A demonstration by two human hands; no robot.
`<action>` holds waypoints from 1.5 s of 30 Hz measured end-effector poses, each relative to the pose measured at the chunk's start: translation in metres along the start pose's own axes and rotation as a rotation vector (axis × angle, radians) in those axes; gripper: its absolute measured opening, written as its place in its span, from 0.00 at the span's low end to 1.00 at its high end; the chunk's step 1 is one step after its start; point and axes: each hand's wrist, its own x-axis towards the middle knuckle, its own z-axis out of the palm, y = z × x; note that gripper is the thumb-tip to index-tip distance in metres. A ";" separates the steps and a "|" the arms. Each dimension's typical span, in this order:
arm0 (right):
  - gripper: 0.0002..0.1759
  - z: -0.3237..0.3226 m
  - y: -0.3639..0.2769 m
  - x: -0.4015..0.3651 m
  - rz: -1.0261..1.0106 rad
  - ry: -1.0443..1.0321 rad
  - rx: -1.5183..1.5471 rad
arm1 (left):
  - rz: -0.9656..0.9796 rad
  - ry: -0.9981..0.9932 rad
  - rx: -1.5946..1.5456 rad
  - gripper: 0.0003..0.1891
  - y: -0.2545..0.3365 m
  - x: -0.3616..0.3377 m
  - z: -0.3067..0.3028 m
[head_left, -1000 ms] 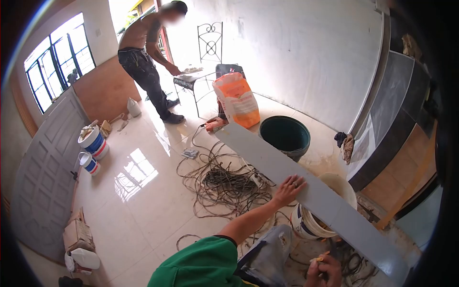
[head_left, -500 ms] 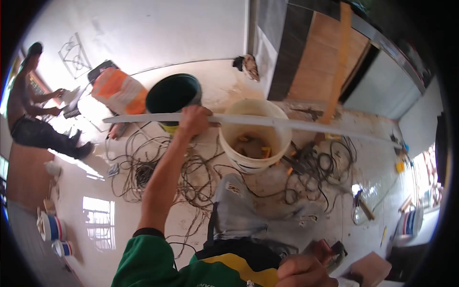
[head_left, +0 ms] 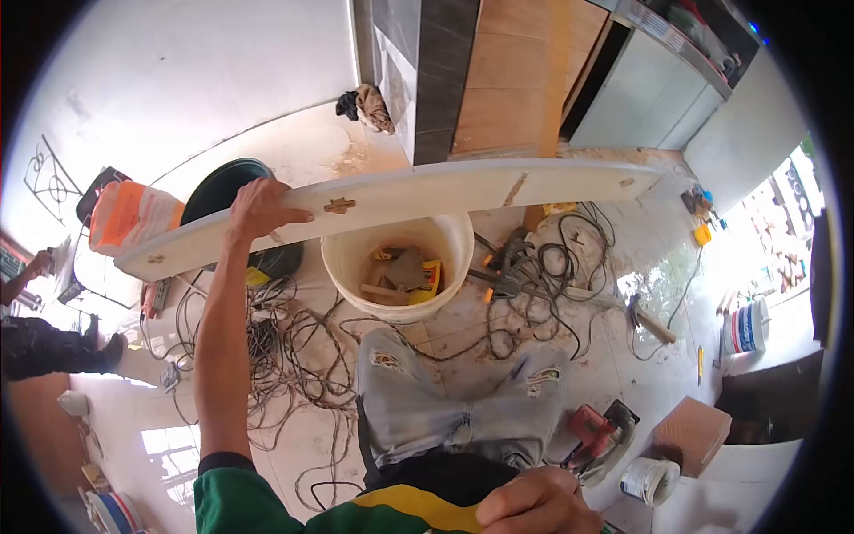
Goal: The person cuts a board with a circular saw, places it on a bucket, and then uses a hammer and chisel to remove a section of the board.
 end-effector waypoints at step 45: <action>0.08 -0.123 0.118 -0.237 0.938 -0.103 -0.677 | -0.190 -0.017 0.076 0.32 0.022 -0.020 0.006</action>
